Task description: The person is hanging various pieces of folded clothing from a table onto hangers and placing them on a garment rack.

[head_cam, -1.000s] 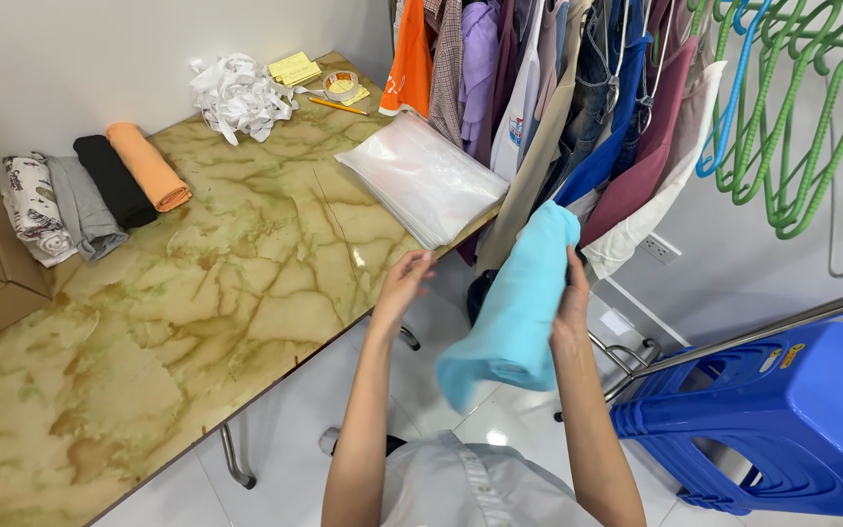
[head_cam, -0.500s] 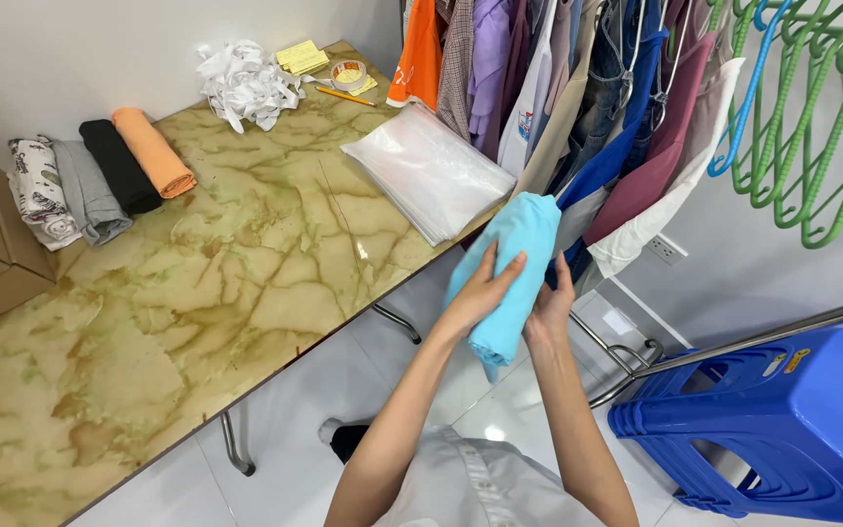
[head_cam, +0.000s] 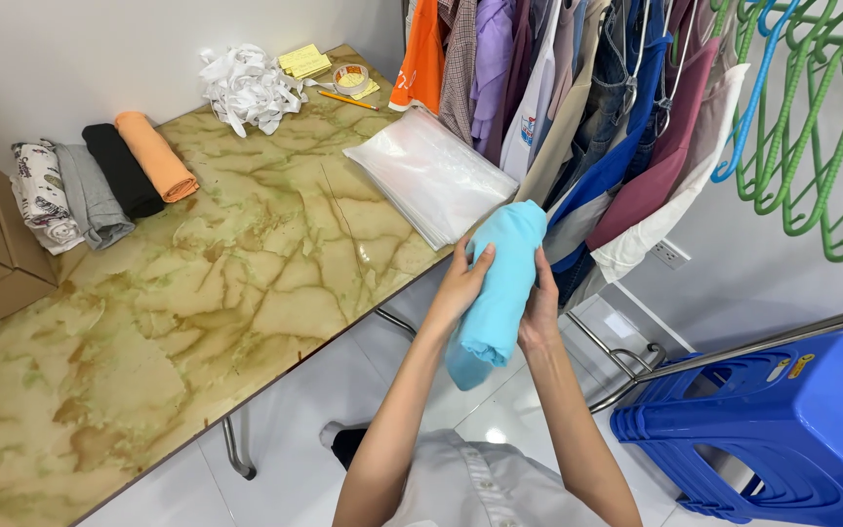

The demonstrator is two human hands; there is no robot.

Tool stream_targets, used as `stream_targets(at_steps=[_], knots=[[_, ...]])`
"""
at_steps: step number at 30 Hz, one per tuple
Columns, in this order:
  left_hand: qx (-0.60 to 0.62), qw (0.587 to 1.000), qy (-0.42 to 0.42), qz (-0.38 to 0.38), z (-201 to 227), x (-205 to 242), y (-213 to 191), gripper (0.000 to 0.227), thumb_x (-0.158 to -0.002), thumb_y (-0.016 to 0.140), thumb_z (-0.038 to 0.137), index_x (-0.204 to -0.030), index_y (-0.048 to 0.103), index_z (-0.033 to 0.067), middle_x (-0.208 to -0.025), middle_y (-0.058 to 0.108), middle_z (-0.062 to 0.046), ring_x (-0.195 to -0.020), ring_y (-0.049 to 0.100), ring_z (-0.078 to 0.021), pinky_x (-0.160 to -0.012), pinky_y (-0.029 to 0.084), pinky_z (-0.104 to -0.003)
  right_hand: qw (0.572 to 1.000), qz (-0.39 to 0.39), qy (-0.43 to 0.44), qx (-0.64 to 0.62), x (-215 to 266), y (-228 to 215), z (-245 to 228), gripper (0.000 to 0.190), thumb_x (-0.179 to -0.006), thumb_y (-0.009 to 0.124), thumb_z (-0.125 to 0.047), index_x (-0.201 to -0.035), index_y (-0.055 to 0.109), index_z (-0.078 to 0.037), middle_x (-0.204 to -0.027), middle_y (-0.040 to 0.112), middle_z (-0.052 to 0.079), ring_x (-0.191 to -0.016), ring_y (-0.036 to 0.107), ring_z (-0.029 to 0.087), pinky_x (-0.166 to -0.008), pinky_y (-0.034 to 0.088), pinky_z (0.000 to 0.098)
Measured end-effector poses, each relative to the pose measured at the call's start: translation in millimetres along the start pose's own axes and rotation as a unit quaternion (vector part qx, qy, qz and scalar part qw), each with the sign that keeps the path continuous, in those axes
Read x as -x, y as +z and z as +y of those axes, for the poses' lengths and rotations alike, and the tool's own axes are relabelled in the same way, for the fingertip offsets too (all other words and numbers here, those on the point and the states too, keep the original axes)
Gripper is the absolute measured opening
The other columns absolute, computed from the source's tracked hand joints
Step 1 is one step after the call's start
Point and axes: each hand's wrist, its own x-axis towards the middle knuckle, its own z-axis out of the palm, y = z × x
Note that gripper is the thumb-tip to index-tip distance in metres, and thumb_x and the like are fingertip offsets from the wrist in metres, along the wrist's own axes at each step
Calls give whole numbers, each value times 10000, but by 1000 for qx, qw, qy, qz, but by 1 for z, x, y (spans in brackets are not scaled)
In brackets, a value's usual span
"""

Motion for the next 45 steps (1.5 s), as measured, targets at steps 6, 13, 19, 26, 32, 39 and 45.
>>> stream_targets(at_steps=[6, 13, 19, 26, 32, 39, 45], knots=[[-11, 999, 27, -15, 0, 15, 4, 645, -962, 630, 486, -1449, 519, 78, -1507, 454, -290, -1363, 481, -472, -1086, 451, -551, 996, 17, 7, 90, -21, -23, -10, 685, -894, 744, -494, -1379, 532, -58, -1125, 625, 59, -1056, 661, 202, -919, 592, 396], [-146, 987, 12, -70, 25, 10, 13, 995, -830, 708, 530, -1567, 301, -2, -1512, 393, -358, -1409, 420, -487, -1131, 396, -572, 993, 5, -26, 118, -8, -2, -17, 629, -975, 605, -474, -1510, 423, -198, -1278, 559, 72, -1221, 601, 235, -1044, 507, 471], [-77, 995, -40, -40, 28, 8, 19, 1146, -745, 778, 608, -1597, 242, 61, -1521, 424, -311, -1421, 429, -429, -1104, 429, -562, 963, -1, -132, 234, 16, 17, -1, 653, -976, 634, -179, -1573, 370, -158, -1495, 432, 129, -1315, 511, 295, -1072, 468, 464], [112, 989, -88, -28, 51, 28, 22, 1192, -789, 730, 657, -1612, 149, 19, -1615, 260, -292, -1501, 287, -415, -1158, 347, -561, 944, 31, -60, 322, 7, -4, 0, 931, -878, 796, -390, -1573, 274, -58, -1502, 353, 253, -1389, 421, 449, -1078, 399, 629], [180, 977, -105, -47, 32, 18, 32, 1143, -857, 653, 667, -1614, 111, 5, -1622, 206, -317, -1517, 233, -439, -1188, 295, -578, 909, 25, -115, 400, 21, -1, -12, 877, -763, 898, -255, -1459, 370, -183, -1255, 552, 195, -1115, 587, 344, -844, 533, 511], [277, 951, -134, -29, 16, -5, 44, 1130, -771, 846, 464, -1594, 198, 38, -1551, 312, -273, -1472, 305, -413, -1181, 266, -582, 817, -45, -186, 543, 59, 15, -27, 767, -805, 821, -106, -1469, 445, -188, -1046, 617, 126, -1016, 581, 280, -857, 518, 428], [319, 931, -158, -78, -8, -16, 44, 1159, -729, 839, 425, -1591, 162, 50, -1469, 365, -222, -1410, 374, -364, -1152, 327, -509, 806, 71, -181, 559, 42, -13, -57, 637, -880, 792, -486, -1339, 622, -78, -1075, 716, 152, -1014, 660, 254, -822, 527, 364]])
